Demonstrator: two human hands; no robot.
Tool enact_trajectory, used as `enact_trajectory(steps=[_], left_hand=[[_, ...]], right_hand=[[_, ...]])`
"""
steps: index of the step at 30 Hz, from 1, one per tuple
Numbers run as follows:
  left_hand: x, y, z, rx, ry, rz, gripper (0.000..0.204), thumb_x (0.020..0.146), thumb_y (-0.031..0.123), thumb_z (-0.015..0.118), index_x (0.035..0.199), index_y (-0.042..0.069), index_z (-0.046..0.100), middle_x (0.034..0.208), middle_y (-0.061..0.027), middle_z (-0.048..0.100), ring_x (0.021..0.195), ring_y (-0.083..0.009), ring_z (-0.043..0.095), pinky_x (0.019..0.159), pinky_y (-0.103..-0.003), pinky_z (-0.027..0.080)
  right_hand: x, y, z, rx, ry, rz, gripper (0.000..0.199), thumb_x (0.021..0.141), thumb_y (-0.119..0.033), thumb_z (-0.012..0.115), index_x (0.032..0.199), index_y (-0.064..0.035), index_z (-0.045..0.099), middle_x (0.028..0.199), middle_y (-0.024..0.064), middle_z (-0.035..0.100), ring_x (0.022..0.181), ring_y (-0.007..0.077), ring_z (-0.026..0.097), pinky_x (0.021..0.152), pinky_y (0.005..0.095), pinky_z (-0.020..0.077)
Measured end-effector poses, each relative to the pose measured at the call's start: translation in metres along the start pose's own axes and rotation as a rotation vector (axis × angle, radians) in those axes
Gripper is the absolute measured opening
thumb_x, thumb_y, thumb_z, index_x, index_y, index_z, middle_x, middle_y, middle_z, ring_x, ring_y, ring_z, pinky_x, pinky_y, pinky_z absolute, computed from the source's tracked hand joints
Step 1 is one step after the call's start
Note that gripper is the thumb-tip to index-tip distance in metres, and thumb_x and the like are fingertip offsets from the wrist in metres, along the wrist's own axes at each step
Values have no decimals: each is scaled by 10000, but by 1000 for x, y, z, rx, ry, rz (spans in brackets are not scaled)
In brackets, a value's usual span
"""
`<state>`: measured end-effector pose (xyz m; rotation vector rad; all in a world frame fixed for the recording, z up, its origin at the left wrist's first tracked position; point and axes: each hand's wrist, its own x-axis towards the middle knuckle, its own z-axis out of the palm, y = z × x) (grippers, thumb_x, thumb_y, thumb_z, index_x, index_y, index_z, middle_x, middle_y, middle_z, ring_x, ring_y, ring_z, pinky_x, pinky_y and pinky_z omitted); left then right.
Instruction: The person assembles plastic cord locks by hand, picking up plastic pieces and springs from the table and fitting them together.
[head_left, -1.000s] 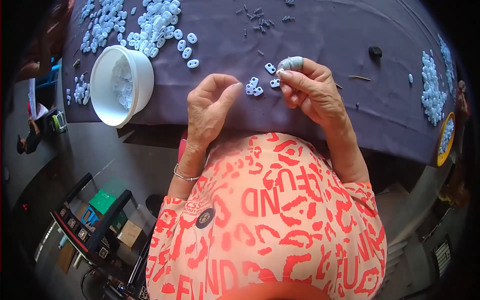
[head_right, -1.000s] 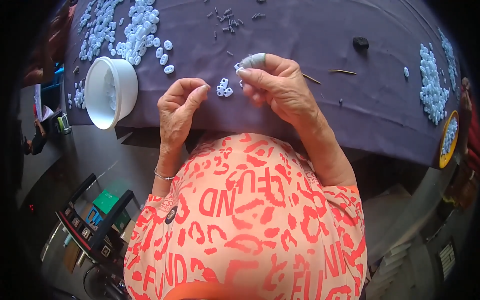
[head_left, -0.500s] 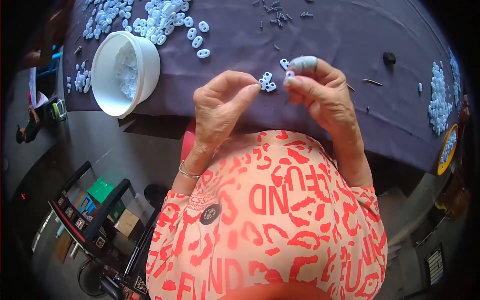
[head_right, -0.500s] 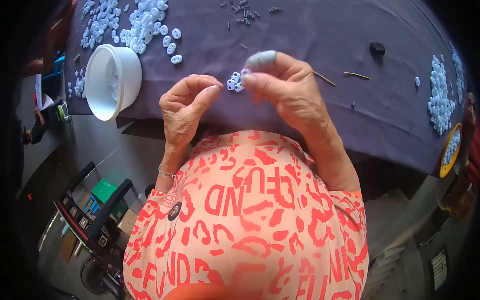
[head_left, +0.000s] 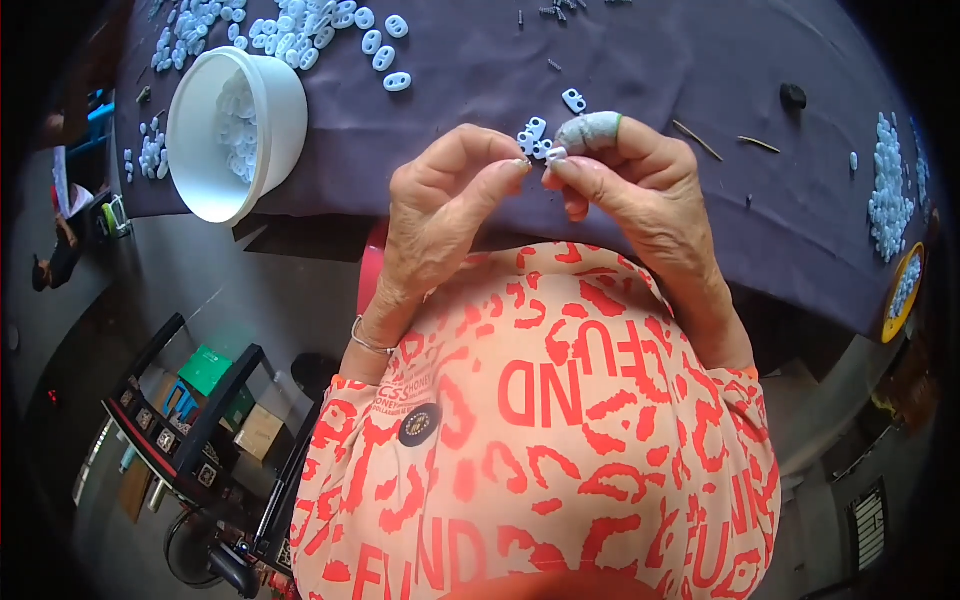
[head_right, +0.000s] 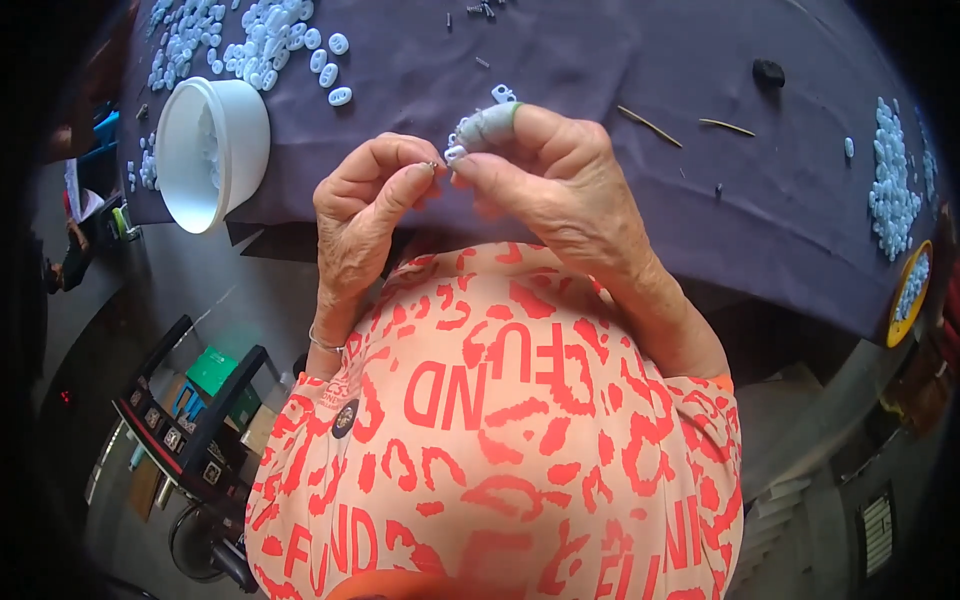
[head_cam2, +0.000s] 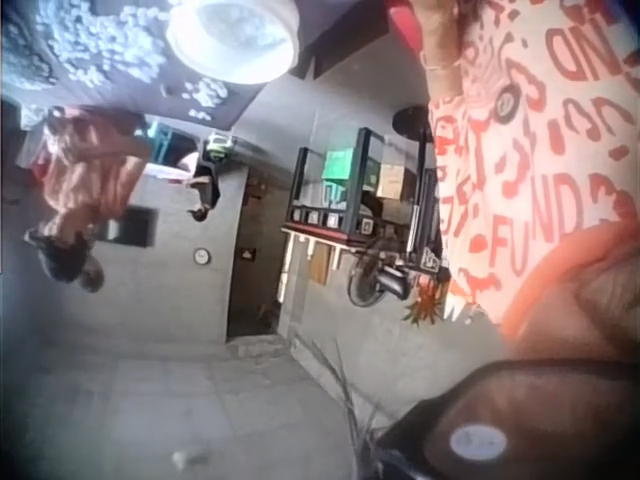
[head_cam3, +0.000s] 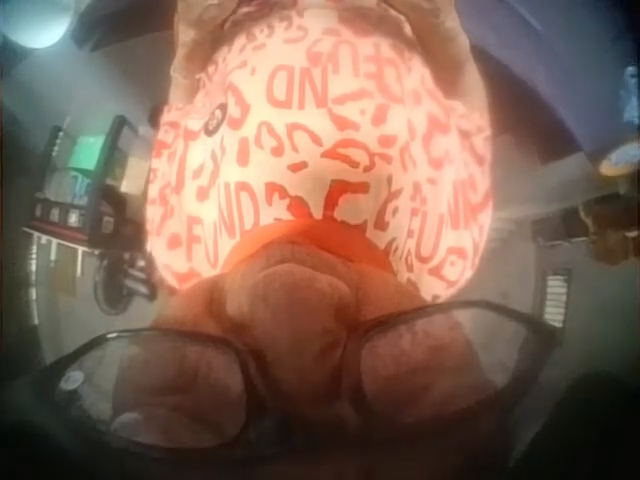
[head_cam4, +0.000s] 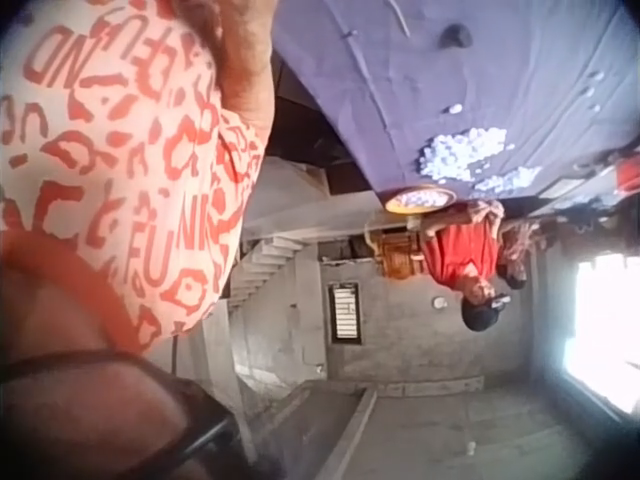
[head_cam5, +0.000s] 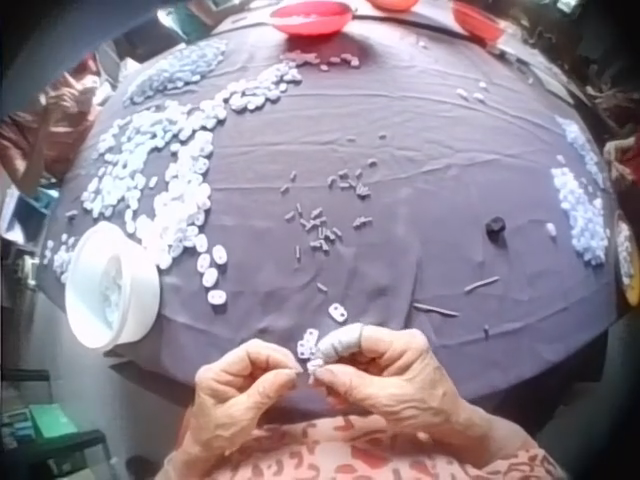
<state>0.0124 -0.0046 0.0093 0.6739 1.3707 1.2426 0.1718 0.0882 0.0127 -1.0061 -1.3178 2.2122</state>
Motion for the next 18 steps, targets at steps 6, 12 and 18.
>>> enact_trajectory(steps=[6,12,18], left_hand=[[-1,-3,0,169,-6,75,98,848,61,596,913,-12,590,851,-31,603,810,-88,557,747,-232,450],[-1,-5,1,270,0,143,80,836,50,597,895,-1,581,851,-51,584,814,-120,574,750,-241,449],[-2,-4,4,333,19,166,81,823,30,600,893,-2,575,841,-61,576,793,-136,575,720,-251,455]], right_hand=[[-5,-2,4,34,64,37,126,849,-49,602,956,14,617,774,79,644,603,79,578,563,197,483],[-6,-4,8,-41,86,44,132,860,-62,592,960,22,614,758,73,641,594,73,579,556,188,484],[-7,-3,6,-97,57,62,134,871,-64,575,960,30,607,748,65,636,574,64,570,530,178,478]])
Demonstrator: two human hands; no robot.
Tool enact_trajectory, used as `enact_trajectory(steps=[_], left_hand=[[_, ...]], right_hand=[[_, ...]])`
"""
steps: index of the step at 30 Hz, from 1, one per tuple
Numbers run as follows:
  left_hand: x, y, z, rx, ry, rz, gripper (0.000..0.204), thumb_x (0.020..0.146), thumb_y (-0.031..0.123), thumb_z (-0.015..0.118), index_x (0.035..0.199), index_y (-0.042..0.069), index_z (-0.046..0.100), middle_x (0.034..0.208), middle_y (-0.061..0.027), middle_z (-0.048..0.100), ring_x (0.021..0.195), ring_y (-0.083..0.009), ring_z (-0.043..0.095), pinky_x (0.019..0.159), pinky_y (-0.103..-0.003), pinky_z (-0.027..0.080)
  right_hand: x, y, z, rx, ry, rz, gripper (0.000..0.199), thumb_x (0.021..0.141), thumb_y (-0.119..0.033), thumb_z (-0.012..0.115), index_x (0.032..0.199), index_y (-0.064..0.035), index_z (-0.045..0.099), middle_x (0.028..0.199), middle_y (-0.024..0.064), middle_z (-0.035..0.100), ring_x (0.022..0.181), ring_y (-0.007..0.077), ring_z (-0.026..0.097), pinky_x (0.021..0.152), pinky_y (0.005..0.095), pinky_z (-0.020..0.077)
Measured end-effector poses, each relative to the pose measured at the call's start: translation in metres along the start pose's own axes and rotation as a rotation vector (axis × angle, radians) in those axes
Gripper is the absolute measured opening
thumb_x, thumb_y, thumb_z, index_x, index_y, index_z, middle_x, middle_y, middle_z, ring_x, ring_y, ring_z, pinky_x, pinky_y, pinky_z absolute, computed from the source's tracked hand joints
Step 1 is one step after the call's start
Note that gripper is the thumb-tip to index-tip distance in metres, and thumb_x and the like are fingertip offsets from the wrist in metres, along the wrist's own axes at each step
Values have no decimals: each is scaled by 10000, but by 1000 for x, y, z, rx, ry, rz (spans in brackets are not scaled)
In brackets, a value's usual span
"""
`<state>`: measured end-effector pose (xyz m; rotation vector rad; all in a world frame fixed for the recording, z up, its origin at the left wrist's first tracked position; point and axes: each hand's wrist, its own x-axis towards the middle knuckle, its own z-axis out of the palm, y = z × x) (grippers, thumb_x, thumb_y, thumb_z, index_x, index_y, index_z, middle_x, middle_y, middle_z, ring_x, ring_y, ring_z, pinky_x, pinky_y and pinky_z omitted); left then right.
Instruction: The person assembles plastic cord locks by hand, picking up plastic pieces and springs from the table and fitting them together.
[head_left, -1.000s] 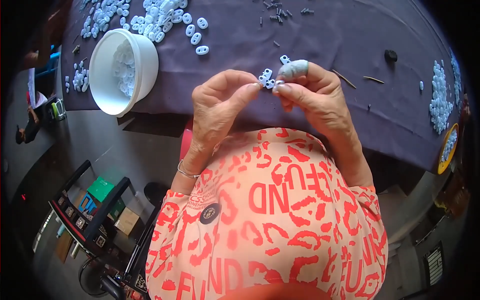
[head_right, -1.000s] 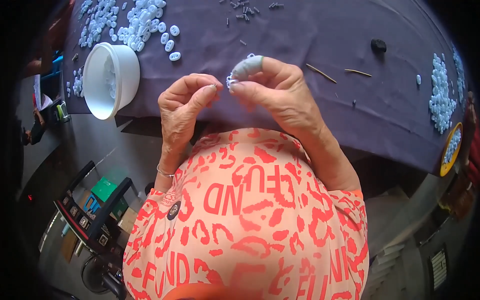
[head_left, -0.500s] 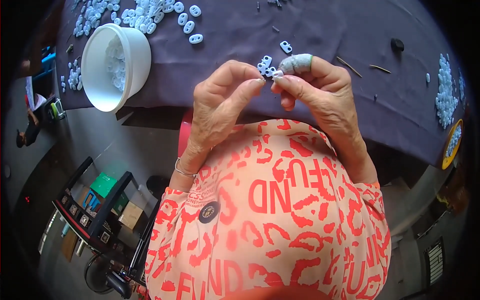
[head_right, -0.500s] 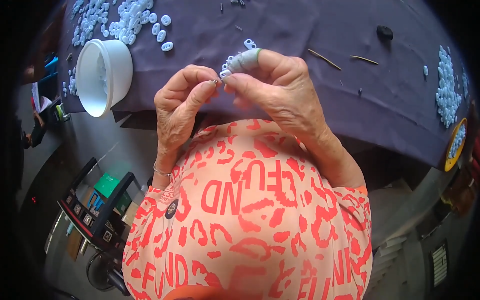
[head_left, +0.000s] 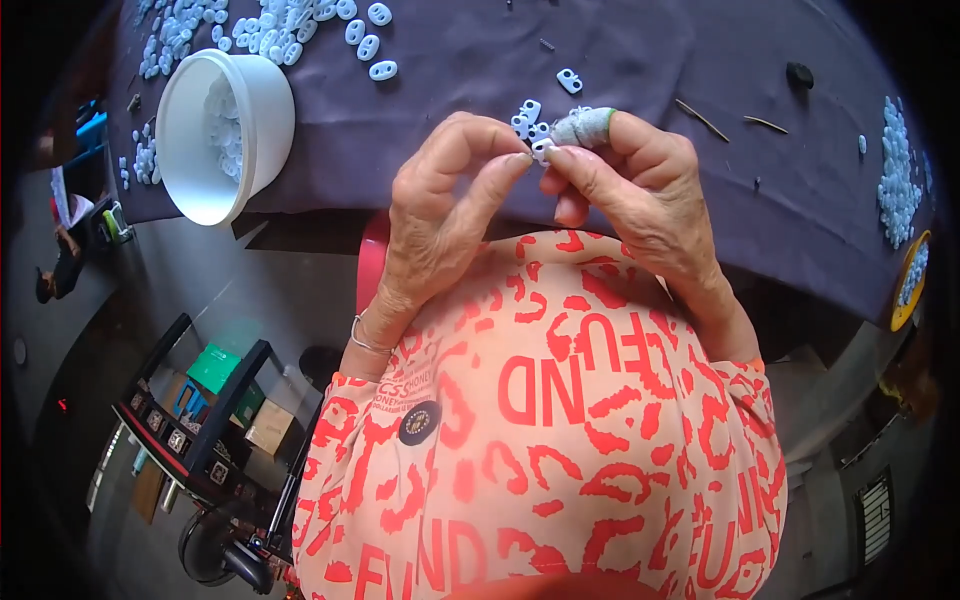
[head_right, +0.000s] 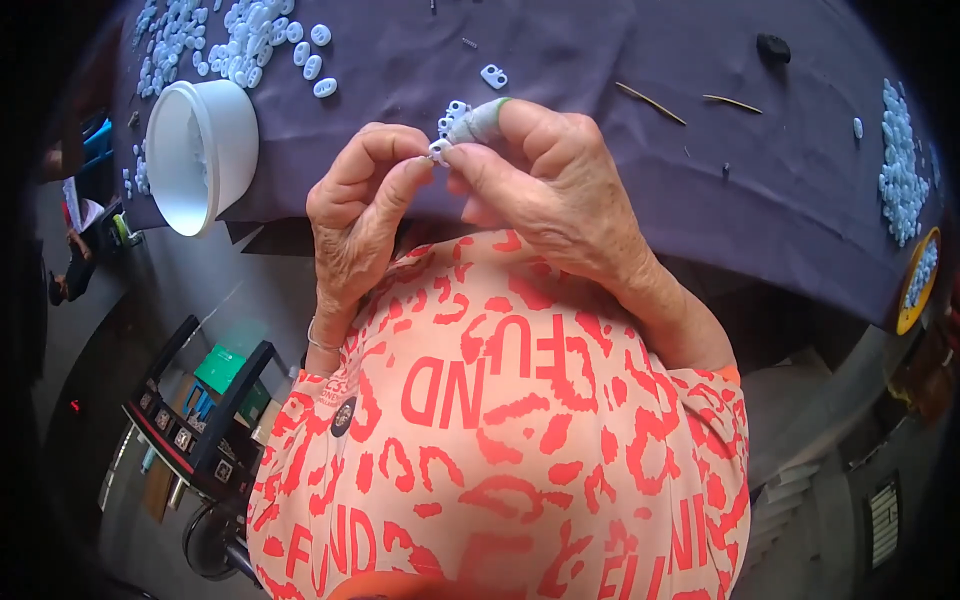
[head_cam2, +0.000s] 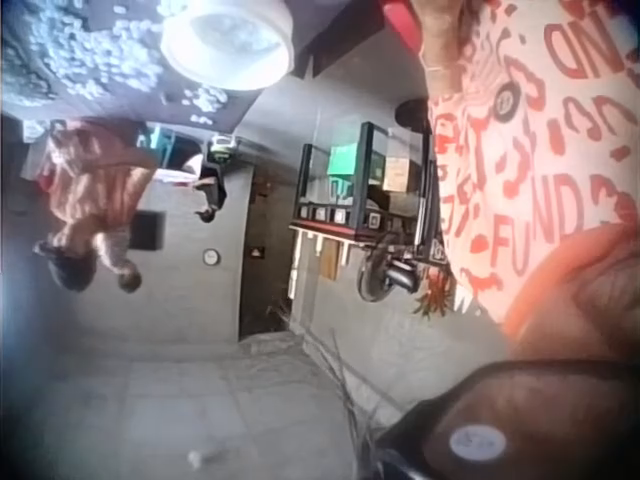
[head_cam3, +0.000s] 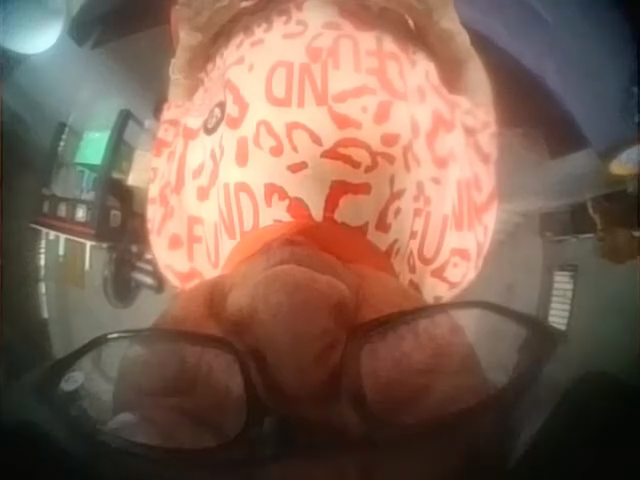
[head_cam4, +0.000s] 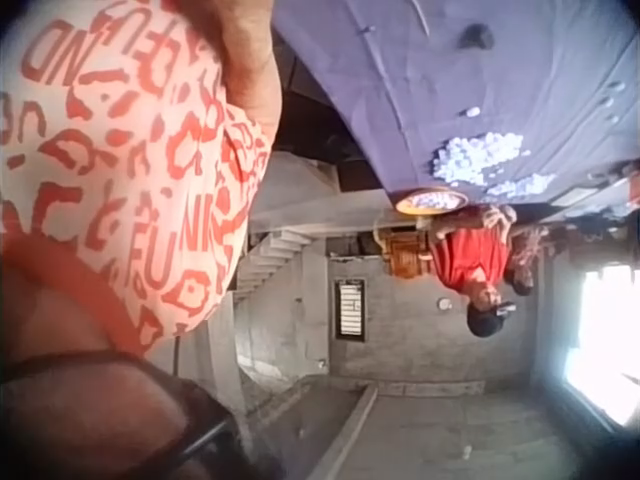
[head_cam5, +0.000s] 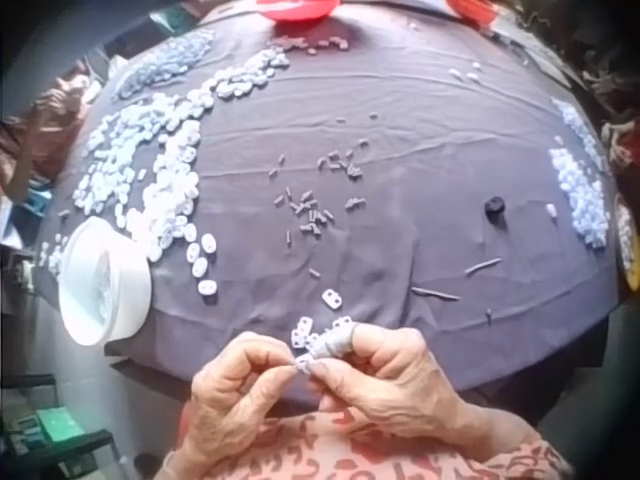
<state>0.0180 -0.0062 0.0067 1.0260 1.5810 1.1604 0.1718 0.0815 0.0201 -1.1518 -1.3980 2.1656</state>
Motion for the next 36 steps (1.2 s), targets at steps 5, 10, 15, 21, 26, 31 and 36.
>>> enact_trajectory(steps=[5,10,15,21,26,31,36], left_hand=[[1,-2,1,55,3,45,77,813,15,601,880,-3,569,830,-72,572,761,-147,564,692,-258,452],[2,-2,1,66,-5,77,80,806,9,605,876,-4,568,818,-75,570,751,-152,561,681,-262,450],[2,-3,2,82,-10,103,79,804,8,607,872,-4,569,814,-76,572,744,-161,566,672,-264,454],[1,0,4,141,7,77,76,804,11,611,867,-10,574,790,-83,586,721,-172,584,651,-270,460],[0,2,5,105,12,-47,69,817,34,612,855,-15,583,753,-77,593,706,-145,583,650,-260,458],[0,-2,2,-7,6,-147,115,850,86,598,899,-18,601,815,-56,624,734,-106,578,651,-231,455],[7,4,5,-238,30,-237,182,889,137,574,975,-21,606,868,-52,632,725,-76,546,636,-205,445]], right_hand=[[0,2,-1,9,8,-1,132,874,-66,570,957,31,603,741,63,631,572,61,568,524,174,477],[1,4,-2,31,2,28,137,879,-80,566,962,23,602,738,53,625,573,54,564,530,171,476],[0,5,-2,-10,1,26,131,881,-84,564,956,16,602,736,40,619,570,46,558,529,168,472],[1,7,-3,-63,-21,5,121,880,-92,568,939,8,604,712,22,608,555,33,546,514,159,462],[2,9,-1,-99,-19,0,109,882,-96,568,913,3,603,698,13,598,535,27,533,494,154,449],[6,11,-2,-27,-19,68,119,883,-108,571,904,5,602,693,21,597,525,34,532,478,163,446],[10,9,-2,56,13,89,133,883,-110,568,908,17,602,700,38,604,522,45,539,470,175,452]])
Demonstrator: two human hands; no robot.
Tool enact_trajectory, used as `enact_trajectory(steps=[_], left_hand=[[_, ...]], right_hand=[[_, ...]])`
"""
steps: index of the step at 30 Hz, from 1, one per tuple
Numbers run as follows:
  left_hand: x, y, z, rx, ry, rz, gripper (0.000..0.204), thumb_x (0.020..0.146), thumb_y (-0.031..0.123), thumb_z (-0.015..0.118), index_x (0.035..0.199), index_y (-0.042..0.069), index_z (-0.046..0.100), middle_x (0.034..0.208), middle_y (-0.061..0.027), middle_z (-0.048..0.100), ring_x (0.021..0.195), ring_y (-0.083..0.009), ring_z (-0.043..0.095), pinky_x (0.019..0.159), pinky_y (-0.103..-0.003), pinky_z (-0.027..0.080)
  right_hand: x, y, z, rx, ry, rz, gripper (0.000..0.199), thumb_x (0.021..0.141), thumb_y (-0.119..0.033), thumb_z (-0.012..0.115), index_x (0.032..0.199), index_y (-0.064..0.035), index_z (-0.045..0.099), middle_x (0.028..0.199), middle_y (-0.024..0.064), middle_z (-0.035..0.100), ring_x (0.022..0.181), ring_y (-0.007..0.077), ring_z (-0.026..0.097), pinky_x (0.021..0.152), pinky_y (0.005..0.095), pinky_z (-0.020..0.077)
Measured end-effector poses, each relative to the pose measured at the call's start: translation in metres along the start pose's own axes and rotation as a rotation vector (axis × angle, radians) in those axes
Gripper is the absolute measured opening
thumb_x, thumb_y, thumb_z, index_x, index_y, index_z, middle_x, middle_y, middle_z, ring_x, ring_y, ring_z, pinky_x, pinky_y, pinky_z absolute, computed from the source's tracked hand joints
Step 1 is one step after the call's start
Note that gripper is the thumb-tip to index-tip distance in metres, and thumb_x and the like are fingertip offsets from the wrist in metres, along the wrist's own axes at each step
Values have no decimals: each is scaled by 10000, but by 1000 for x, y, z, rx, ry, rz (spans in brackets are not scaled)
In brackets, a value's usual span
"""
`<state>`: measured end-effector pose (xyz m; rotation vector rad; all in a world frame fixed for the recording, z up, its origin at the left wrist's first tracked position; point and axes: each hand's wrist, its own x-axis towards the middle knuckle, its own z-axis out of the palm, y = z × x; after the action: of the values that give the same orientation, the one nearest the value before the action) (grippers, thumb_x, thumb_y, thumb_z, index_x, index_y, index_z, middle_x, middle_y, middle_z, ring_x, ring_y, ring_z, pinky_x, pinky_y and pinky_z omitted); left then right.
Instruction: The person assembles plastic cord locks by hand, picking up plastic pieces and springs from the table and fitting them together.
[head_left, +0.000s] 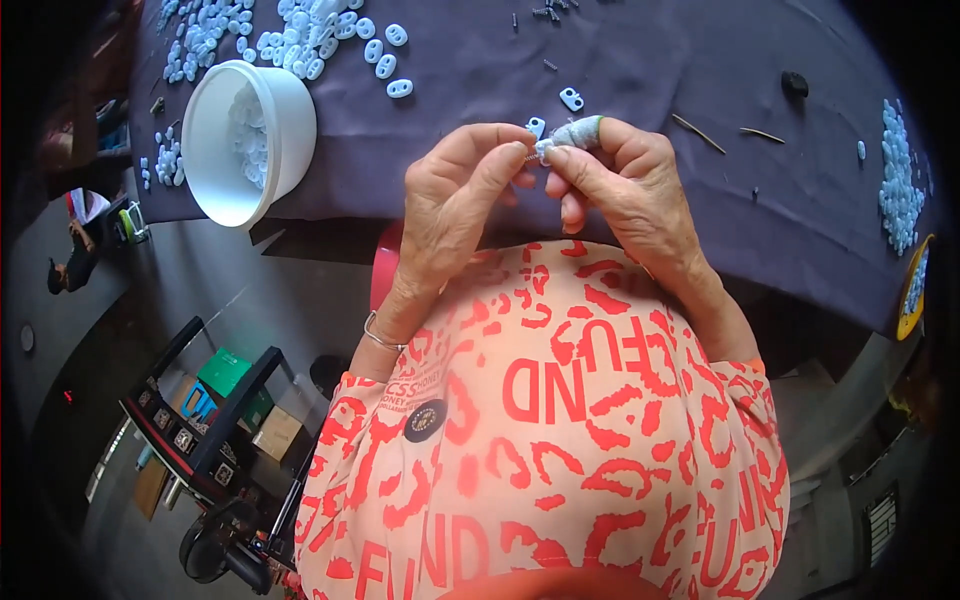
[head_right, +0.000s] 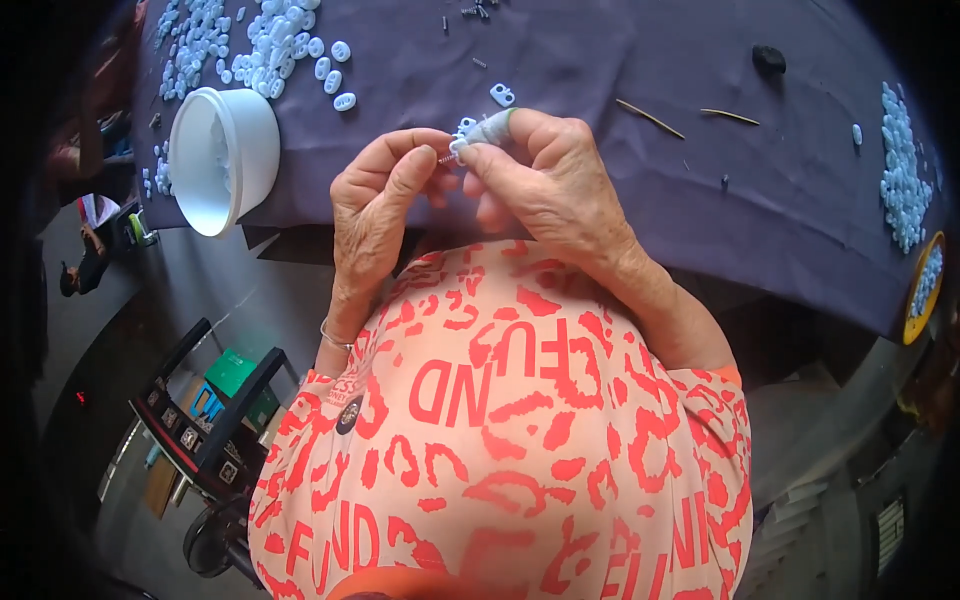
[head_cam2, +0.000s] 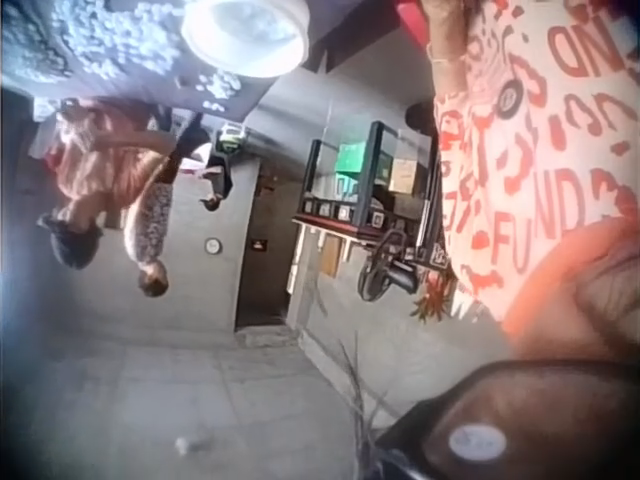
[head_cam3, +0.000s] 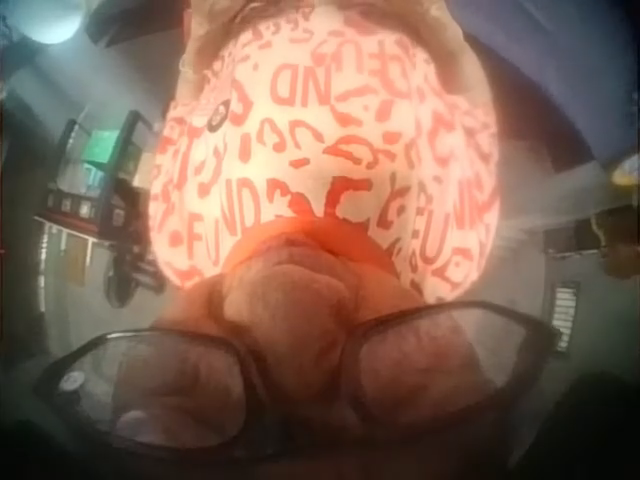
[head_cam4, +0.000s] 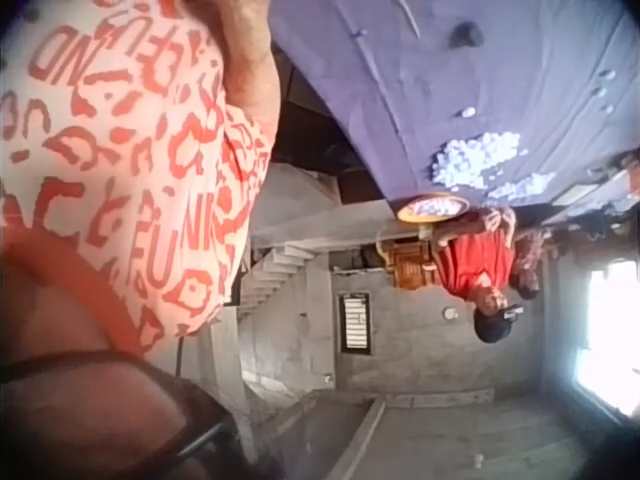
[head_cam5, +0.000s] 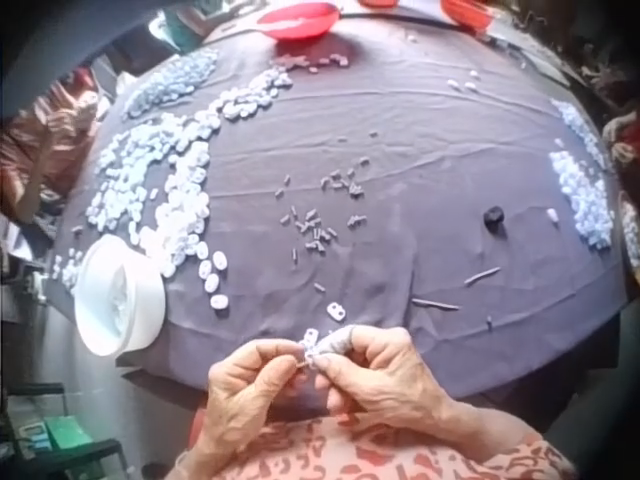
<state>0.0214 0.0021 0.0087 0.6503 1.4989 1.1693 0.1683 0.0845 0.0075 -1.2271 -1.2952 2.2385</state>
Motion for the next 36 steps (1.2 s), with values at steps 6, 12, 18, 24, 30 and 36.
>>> enact_trajectory(steps=[6,12,18,24,30,36], left_hand=[[3,-5,-4,-59,19,-53,206,877,174,584,983,0,614,842,-35,635,729,-77,580,631,-203,464],[2,-11,2,46,18,35,136,869,123,599,893,-10,611,743,4,604,671,-37,511,596,-183,428],[5,-18,13,-5,73,138,100,859,81,603,837,-17,603,695,15,562,647,-36,489,567,-187,408],[7,-16,11,44,51,203,97,848,65,610,818,-26,600,686,-7,561,640,-45,497,564,-199,413],[12,-15,9,53,80,247,98,869,98,596,823,15,624,702,43,579,647,-11,470,573,-171,390],[17,-9,5,12,64,177,216,789,122,688,939,-19,622,839,-59,624,748,-106,587,640,-226,466]], right_hand=[[3,1,-1,33,13,-19,134,883,-102,561,904,25,600,702,46,605,517,53,542,460,182,454],[1,0,0,5,-3,-34,134,879,-106,566,894,24,597,688,40,593,512,52,527,459,181,444],[2,2,0,37,31,-66,121,878,-114,567,877,1,604,665,19,581,491,43,499,434,172,408],[4,0,-3,-14,10,-48,123,874,-118,577,869,1,607,651,22,581,473,43,491,412,172,398],[10,-5,1,23,34,-87,112,866,-102,586,864,8,604,659,30,589,478,49,501,415,173,407],[15,-7,-5,94,64,-137,119,861,-100,596,886,16,601,670,45,600,478,61,516,416,194,443]])
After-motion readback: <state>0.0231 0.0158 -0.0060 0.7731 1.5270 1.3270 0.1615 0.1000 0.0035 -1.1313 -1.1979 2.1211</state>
